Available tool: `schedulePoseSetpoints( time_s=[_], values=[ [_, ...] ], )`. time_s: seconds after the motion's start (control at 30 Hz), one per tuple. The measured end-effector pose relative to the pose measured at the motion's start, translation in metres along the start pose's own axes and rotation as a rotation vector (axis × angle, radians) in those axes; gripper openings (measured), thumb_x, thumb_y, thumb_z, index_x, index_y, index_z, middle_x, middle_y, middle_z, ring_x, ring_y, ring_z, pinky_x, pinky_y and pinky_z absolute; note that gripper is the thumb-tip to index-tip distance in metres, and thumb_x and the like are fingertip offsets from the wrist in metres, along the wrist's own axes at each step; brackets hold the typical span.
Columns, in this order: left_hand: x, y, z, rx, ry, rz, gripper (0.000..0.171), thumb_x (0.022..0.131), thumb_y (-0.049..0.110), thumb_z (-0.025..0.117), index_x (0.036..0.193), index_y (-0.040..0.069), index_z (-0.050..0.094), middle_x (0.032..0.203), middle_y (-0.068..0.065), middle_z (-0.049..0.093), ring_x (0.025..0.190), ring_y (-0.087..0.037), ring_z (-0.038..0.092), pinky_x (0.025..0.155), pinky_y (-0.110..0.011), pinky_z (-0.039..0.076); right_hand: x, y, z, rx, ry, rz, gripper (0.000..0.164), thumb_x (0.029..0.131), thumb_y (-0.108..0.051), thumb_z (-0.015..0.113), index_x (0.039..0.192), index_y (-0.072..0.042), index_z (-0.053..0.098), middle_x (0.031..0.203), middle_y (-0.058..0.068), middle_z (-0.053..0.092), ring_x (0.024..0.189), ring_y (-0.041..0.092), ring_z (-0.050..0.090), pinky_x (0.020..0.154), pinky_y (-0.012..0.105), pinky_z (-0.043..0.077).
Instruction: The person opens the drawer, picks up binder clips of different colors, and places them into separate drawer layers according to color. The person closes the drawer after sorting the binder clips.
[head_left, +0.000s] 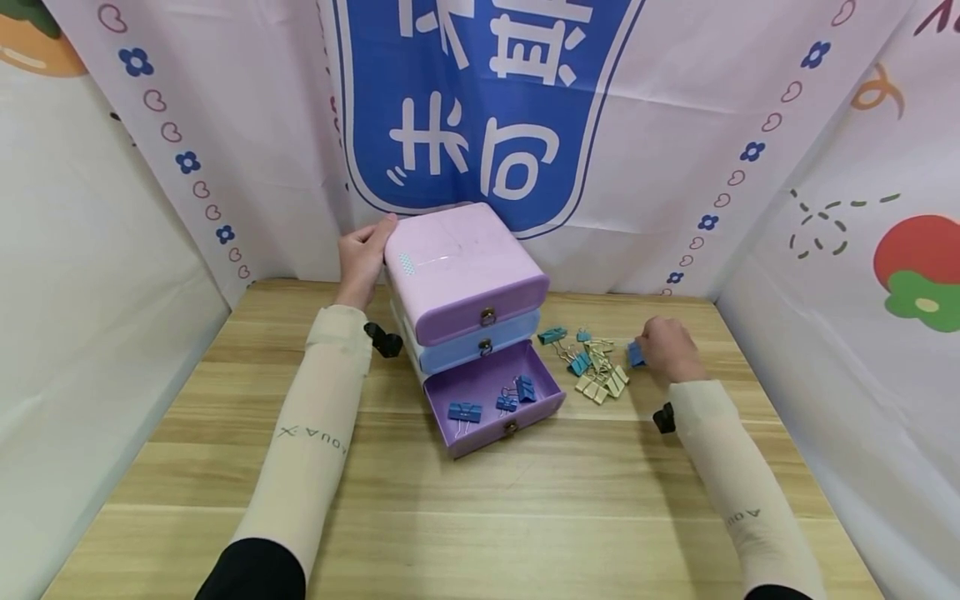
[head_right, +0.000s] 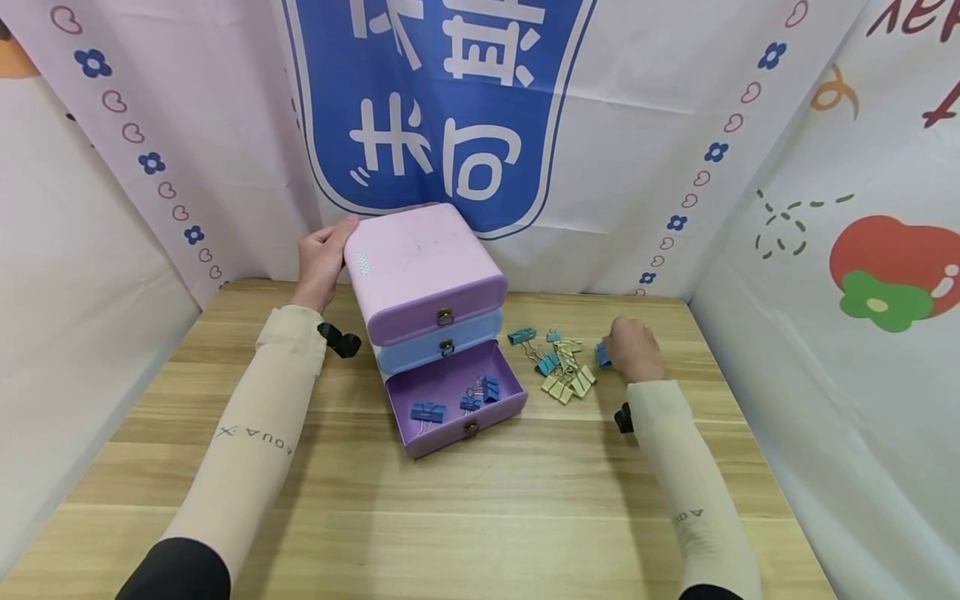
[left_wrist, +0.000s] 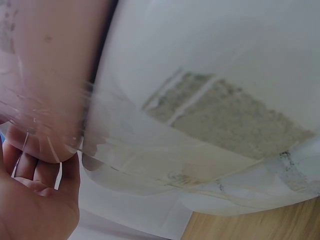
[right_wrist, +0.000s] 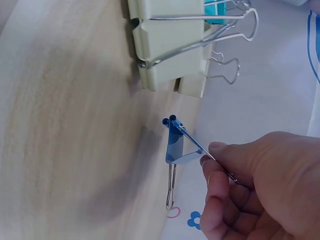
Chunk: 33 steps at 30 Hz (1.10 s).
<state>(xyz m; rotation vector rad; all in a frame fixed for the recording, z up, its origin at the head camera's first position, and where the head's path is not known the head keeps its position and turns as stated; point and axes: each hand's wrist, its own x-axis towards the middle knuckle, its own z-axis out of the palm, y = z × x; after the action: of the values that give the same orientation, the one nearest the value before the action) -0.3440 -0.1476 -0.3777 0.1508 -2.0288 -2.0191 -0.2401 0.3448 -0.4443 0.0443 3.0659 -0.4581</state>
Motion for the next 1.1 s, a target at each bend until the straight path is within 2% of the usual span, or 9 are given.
schedulePoseSetpoints(
  time_s=[0.27, 0.57, 0.8, 1.1],
  values=[
    [-0.001, 0.003, 0.000, 0.004, -0.003, -0.027, 0.053, 0.092, 0.060, 0.075, 0.116, 0.013, 0.081, 0.089, 0.011, 0.069, 0.088, -0.007, 0.058, 0.077, -0.024, 0.046, -0.006, -0.007, -0.010, 0.033, 0.034, -0.021, 0.025, 0.107, -0.011, 0.058, 0.102, 0.008, 0.073, 0.102, 0.028, 0.075, 0.083, 0.033, 0.070, 0.077, 0.050, 0.059],
    [-0.001, 0.003, -0.001, 0.000, -0.003, -0.034, 0.052, 0.091, 0.059, 0.076, 0.117, 0.014, 0.081, 0.090, 0.010, 0.070, 0.089, -0.007, 0.058, 0.077, -0.024, 0.047, -0.012, -0.020, -0.012, 0.048, 0.040, -0.056, 0.022, 0.106, -0.011, 0.060, 0.094, 0.004, 0.071, 0.091, 0.020, 0.072, 0.075, 0.027, 0.064, 0.067, 0.039, 0.053],
    [0.000, 0.004, -0.002, -0.002, -0.004, -0.034, 0.052, 0.092, 0.060, 0.076, 0.116, 0.013, 0.081, 0.089, 0.010, 0.069, 0.090, -0.008, 0.058, 0.080, -0.025, 0.046, -0.018, -0.037, -0.010, 0.073, 0.058, -0.147, 0.020, 0.105, -0.010, 0.062, 0.093, 0.003, 0.072, 0.090, 0.019, 0.074, 0.072, 0.025, 0.066, 0.063, 0.036, 0.054],
    [-0.001, 0.004, -0.001, 0.003, -0.011, -0.055, 0.053, 0.091, 0.061, 0.076, 0.116, 0.014, 0.081, 0.092, 0.010, 0.070, 0.092, -0.008, 0.058, 0.081, -0.025, 0.046, -0.035, -0.063, -0.019, 0.087, 0.068, -0.192, 0.018, 0.105, -0.010, 0.063, 0.096, 0.002, 0.073, 0.089, 0.016, 0.075, 0.070, 0.022, 0.065, 0.062, 0.033, 0.053]
  ],
)
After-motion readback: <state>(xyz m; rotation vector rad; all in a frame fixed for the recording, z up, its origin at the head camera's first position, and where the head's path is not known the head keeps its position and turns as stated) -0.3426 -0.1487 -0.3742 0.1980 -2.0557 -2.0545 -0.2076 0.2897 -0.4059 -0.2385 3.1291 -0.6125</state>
